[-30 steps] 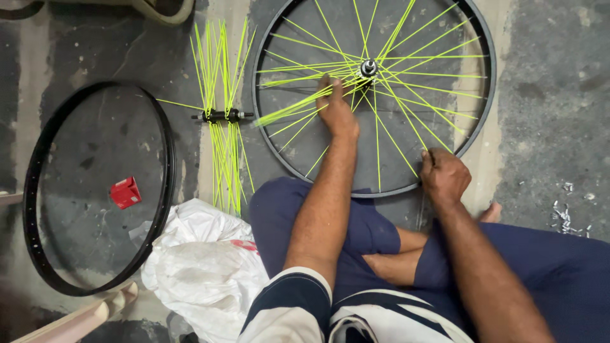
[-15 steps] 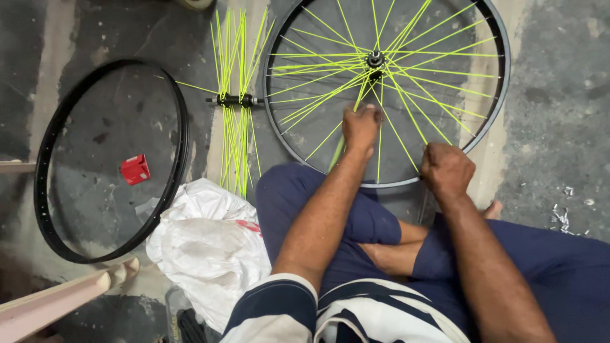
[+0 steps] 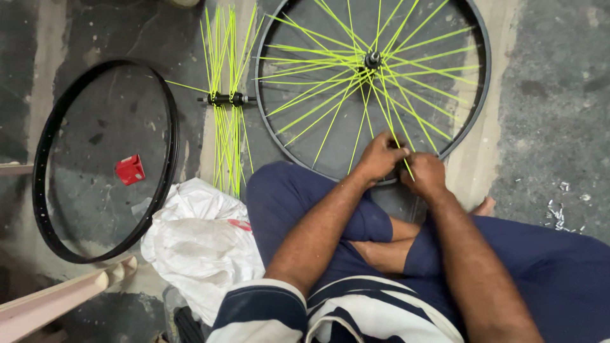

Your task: The person sits on the floor assembling a bicycle wheel by inserting neon green spokes into the rim and hub. They secure each spoke with a nipple and tighten it by hand, working sequentially around the wheel.

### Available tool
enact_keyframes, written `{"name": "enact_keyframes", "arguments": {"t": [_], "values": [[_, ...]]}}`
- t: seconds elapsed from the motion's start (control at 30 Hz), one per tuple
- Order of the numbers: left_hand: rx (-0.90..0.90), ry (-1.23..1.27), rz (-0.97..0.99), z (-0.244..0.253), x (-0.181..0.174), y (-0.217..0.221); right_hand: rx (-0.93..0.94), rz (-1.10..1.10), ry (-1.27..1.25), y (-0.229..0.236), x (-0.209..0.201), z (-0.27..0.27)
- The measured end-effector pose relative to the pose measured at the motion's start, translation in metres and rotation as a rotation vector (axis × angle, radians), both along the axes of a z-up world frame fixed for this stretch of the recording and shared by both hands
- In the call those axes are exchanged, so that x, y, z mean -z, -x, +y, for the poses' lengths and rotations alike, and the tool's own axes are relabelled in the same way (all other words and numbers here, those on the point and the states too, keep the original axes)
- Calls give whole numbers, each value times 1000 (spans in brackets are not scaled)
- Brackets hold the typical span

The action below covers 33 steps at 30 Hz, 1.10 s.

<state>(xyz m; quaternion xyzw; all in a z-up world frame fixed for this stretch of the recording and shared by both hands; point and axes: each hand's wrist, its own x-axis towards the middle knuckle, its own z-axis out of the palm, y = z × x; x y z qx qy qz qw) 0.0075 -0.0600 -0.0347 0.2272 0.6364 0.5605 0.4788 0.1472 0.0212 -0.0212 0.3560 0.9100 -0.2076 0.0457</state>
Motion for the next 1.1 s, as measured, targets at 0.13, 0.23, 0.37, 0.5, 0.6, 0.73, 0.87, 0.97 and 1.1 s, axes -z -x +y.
{"name": "enact_keyframes", "arguments": {"t": [0.13, 0.23, 0.37, 0.5, 0.6, 0.73, 0.87, 0.97, 1.1], "values": [[-91, -305, -299, 5, 4, 1, 130, 446, -2, -7, -9, 1], [-141, -330, -403, 5, 5, -2, 98, 445, 352, -6, -15, 7], [-129, -92, 206, 1, 0, -11, 106, 271, 525, -9, -18, -15], [-107, 168, 964, -8, 8, -24, 458, 245, 625, -40, -8, -27], [155, 381, 711, -10, 16, -34, 1005, 658, 1050, -78, 3, -21], [241, 343, 465, 5, 30, -35, 1156, 840, 1332, -99, 8, -40], [233, 305, 492, 13, 42, -32, 1051, 836, 1267, -92, -16, -52], [201, 318, 525, 19, 32, -31, 1022, 769, 1195, -76, -34, -51], [165, 282, 444, 20, 17, -31, 1010, 779, 1107, -64, -38, -51]]}}
